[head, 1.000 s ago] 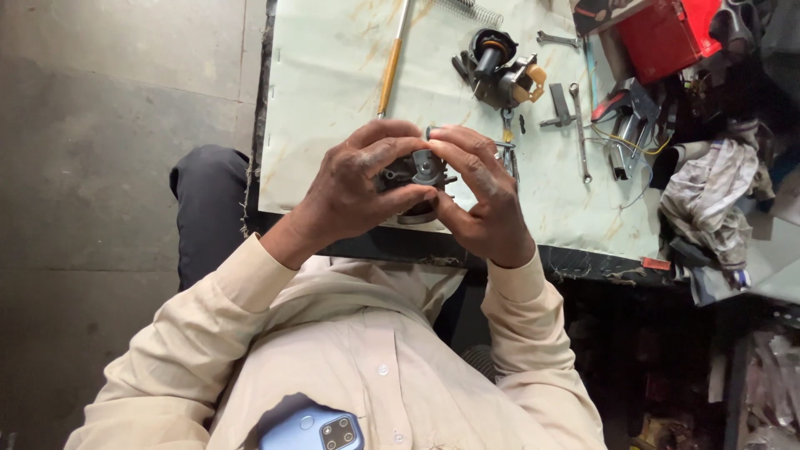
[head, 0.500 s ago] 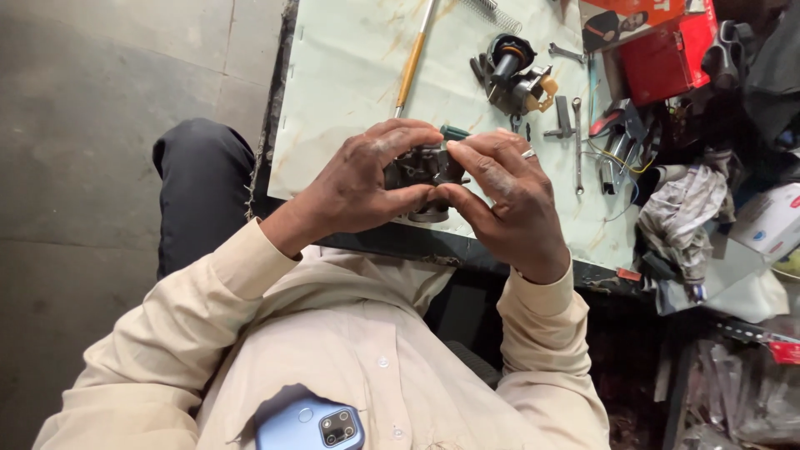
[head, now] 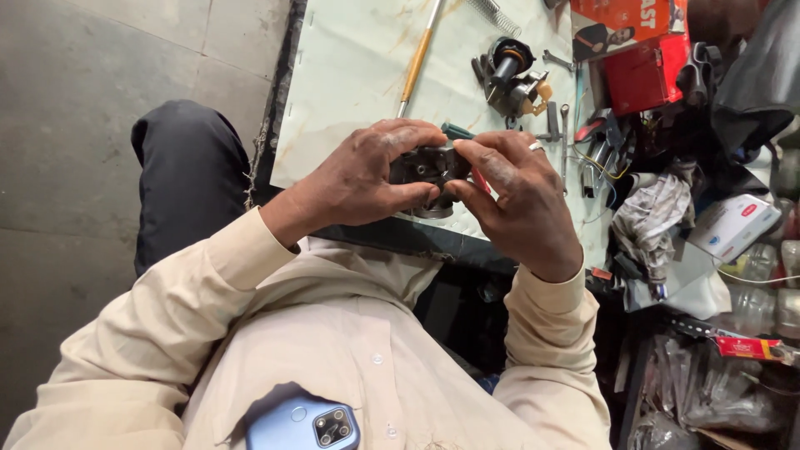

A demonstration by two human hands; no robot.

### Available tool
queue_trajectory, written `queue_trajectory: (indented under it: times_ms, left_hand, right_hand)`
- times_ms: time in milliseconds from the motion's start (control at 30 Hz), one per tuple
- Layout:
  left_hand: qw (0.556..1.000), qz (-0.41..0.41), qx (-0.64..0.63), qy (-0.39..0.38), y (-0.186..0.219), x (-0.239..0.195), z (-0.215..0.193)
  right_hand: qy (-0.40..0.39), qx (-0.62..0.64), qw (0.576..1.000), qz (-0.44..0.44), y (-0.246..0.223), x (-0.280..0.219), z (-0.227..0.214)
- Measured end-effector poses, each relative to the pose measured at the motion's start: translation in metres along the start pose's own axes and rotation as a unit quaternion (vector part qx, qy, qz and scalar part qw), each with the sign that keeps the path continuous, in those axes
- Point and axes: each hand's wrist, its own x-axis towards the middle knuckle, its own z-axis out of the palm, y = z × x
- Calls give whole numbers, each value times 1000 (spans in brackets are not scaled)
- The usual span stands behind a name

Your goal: Disassembling and inspecting a motorcycle carburetor on a workbench.

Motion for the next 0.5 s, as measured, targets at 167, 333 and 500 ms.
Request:
queue_trajectory:
  times_ms: [167,333,500]
  left_hand:
    - [999,16,23,22,-7,2,8]
    - [999,-5,35,33,0,12,10]
    - [998,-5,59,19,3,17,8]
  right_hand:
    - [-6,-4,1000,7,-2,-1,-1]
    - [1,-1,1000,-2,0,-4,1]
    - [-2,12,1000,-5,3,-5,-2]
